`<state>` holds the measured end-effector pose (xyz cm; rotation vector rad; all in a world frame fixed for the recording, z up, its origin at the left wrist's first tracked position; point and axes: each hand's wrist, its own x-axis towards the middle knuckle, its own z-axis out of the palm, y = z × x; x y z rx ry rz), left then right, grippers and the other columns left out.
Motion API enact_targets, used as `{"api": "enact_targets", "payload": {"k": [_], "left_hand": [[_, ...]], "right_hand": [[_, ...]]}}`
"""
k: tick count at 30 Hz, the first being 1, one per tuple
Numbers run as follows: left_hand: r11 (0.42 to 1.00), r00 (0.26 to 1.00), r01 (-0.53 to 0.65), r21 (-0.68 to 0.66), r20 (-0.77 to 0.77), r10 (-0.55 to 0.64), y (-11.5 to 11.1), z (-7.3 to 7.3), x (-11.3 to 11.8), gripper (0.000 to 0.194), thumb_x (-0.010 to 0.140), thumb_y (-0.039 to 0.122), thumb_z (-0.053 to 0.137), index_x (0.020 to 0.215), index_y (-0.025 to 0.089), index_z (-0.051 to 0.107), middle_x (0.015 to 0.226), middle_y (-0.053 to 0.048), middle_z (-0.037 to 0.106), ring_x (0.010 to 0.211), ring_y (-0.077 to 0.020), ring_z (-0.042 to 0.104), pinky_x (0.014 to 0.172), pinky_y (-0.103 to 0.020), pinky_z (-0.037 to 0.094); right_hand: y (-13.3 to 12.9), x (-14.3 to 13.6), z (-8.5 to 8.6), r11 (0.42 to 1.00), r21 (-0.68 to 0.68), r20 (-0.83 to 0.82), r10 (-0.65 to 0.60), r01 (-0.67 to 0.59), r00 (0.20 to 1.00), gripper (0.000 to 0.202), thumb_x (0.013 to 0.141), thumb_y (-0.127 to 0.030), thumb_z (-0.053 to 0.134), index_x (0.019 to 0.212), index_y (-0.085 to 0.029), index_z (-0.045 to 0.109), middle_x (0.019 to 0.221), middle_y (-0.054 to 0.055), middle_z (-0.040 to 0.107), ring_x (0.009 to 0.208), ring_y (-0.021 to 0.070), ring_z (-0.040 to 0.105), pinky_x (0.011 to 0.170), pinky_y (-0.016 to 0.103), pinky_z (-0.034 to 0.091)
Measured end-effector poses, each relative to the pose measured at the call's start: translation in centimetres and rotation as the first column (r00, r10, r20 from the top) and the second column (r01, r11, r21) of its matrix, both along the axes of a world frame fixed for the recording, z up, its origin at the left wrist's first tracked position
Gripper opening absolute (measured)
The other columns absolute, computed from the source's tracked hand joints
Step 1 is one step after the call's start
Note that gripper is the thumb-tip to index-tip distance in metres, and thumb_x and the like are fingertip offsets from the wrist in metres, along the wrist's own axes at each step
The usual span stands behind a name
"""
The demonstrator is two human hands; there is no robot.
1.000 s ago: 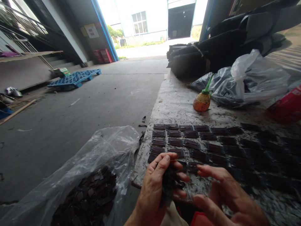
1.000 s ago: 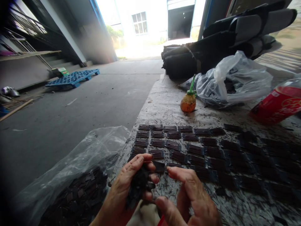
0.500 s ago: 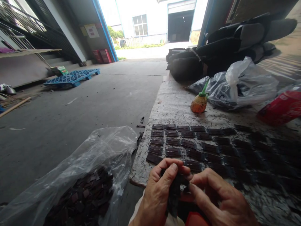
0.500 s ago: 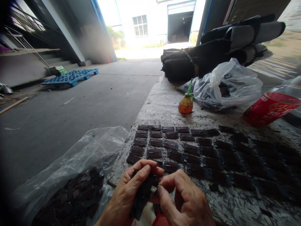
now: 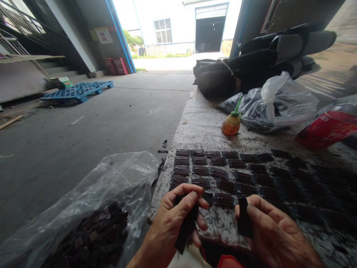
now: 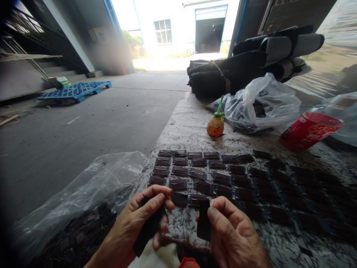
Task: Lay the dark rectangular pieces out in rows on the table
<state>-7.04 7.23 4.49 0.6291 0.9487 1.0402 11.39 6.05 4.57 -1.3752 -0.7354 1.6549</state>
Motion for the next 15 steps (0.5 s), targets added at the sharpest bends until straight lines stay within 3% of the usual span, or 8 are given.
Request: {"api": "enact_targets", "payload": {"k": [2,4,8,11,15], "left_hand": [[1.0,0.999,0.021,-0.002,-0.035,-0.021,-0.2,0.0,0.0,0.022,0.082,0.035,0.06,0.092,0.016,0.057,0.063,0.002,0.056,0.04,-0.0059,0.047,0.033,-0.014,0.042],[0.992,0.985,0.123,-0.003,-0.122,-0.122,-0.5,0.2,0.3,0.025,0.08,0.038,0.06,0.091,0.016,0.057,0.053,0.005,0.05,0.034,-0.0046,0.041,0.031,-0.013,0.038],[0.948,0.884,0.313,-0.064,-0.346,-0.315,-0.8,1.1,1.1,0.019,0.079,0.034,0.059,0.079,0.016,0.056,0.045,0.007,0.042,0.035,-0.0047,0.037,0.032,-0.011,0.035],[0.959,0.871,0.282,-0.037,-0.408,-0.272,-0.7,1.4,1.7,0.023,0.081,0.036,0.056,0.071,0.016,0.052,0.045,0.007,0.039,0.034,-0.0045,0.033,0.031,-0.012,0.032],[0.984,0.902,0.175,-0.008,-0.399,-0.164,-0.6,0.6,2.0,0.027,0.082,0.042,0.053,0.072,0.018,0.049,0.043,0.008,0.04,0.031,-0.0049,0.029,0.03,-0.015,0.026]], "right_hand": [[-0.1,0.0,0.0,0.999,-0.014,0.034,0.034,-0.034,0.999,0.033,0.067,-0.051,0.07,0.077,-0.024,0.053,0.045,-0.009,0.041,0.031,0.0055,0.033,0.032,0.017,0.028],[-0.2,-0.1,-0.2,0.993,0.002,0.072,0.119,-0.12,0.99,0.033,0.069,-0.05,0.068,0.074,-0.022,0.053,0.051,-0.007,0.047,0.038,0.0051,0.038,0.037,0.016,0.032],[-0.3,-0.2,-1.2,0.947,0.122,0.17,0.276,-0.298,0.946,0.031,0.076,-0.049,0.062,0.071,-0.02,0.054,0.059,-0.004,0.052,0.054,0.009,0.046,0.051,0.018,0.041],[-0.6,-0.5,-1.7,0.952,0.176,0.222,0.208,-0.249,0.953,0.029,0.075,-0.049,0.061,0.079,-0.021,0.057,0.066,-0.003,0.056,0.059,0.0113,0.052,0.056,0.02,0.044],[-1.0,-1.0,-1.4,0.975,0.182,0.269,0.075,-0.127,0.96,0.031,0.068,-0.048,0.067,0.085,-0.023,0.06,0.078,-0.001,0.062,0.074,0.0149,0.06,0.066,0.021,0.048]]}}
